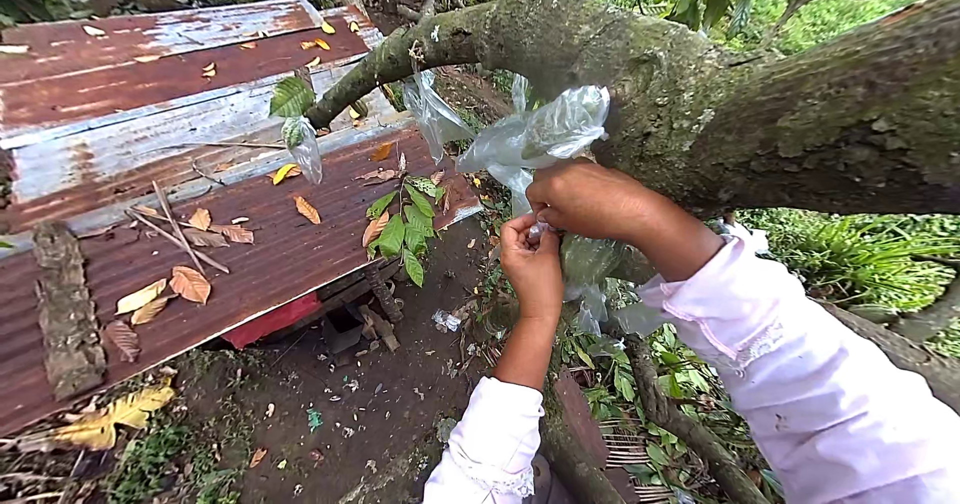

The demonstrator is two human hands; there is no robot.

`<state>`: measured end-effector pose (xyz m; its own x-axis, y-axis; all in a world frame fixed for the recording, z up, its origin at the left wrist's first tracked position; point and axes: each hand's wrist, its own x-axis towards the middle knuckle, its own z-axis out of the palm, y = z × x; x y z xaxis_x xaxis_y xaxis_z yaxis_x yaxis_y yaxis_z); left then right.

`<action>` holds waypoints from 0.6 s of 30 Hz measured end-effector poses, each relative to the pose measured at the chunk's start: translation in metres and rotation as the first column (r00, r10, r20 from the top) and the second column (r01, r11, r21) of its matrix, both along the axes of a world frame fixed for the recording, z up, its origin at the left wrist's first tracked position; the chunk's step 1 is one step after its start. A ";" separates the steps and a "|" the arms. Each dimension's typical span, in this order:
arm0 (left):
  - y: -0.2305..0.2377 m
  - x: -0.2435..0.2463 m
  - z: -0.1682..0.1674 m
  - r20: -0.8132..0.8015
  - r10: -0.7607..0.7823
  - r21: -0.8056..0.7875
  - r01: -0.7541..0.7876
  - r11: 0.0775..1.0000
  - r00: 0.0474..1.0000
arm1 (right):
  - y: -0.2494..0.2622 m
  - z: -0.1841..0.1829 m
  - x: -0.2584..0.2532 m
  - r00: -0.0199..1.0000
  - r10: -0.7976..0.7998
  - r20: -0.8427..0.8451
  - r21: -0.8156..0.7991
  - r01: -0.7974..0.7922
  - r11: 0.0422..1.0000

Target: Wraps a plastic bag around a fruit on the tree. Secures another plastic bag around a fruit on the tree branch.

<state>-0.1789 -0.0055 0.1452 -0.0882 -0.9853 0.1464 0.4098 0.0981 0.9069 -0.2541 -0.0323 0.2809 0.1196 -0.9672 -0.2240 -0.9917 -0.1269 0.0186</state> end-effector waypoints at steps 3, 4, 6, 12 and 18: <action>-0.001 0.005 0.000 -0.004 0.024 0.023 -0.024 0.999 1.000 | 0.001 0.002 0.002 0.999 -0.041 0.013 0.021 0.040 0.999; -0.002 0.008 -0.002 0.001 0.027 0.003 -0.027 1.000 1.000 | 0.001 0.002 0.002 0.999 -0.050 0.022 0.022 0.050 0.999; -0.004 0.014 -0.005 0.017 0.042 -0.019 -0.042 0.999 0.999 | 0.002 0.001 0.001 0.999 -0.029 0.045 -0.002 0.029 1.000; -0.012 0.034 -0.016 0.024 -0.021 0.052 0.020 0.998 0.999 | 0.003 -0.005 0.003 0.997 -0.074 -0.003 -0.091 0.073 0.993; -0.015 0.042 -0.004 0.010 -0.313 0.275 0.299 0.914 0.950 | 0.008 -0.008 0.001 1.000 -0.006 0.004 -0.188 0.007 0.982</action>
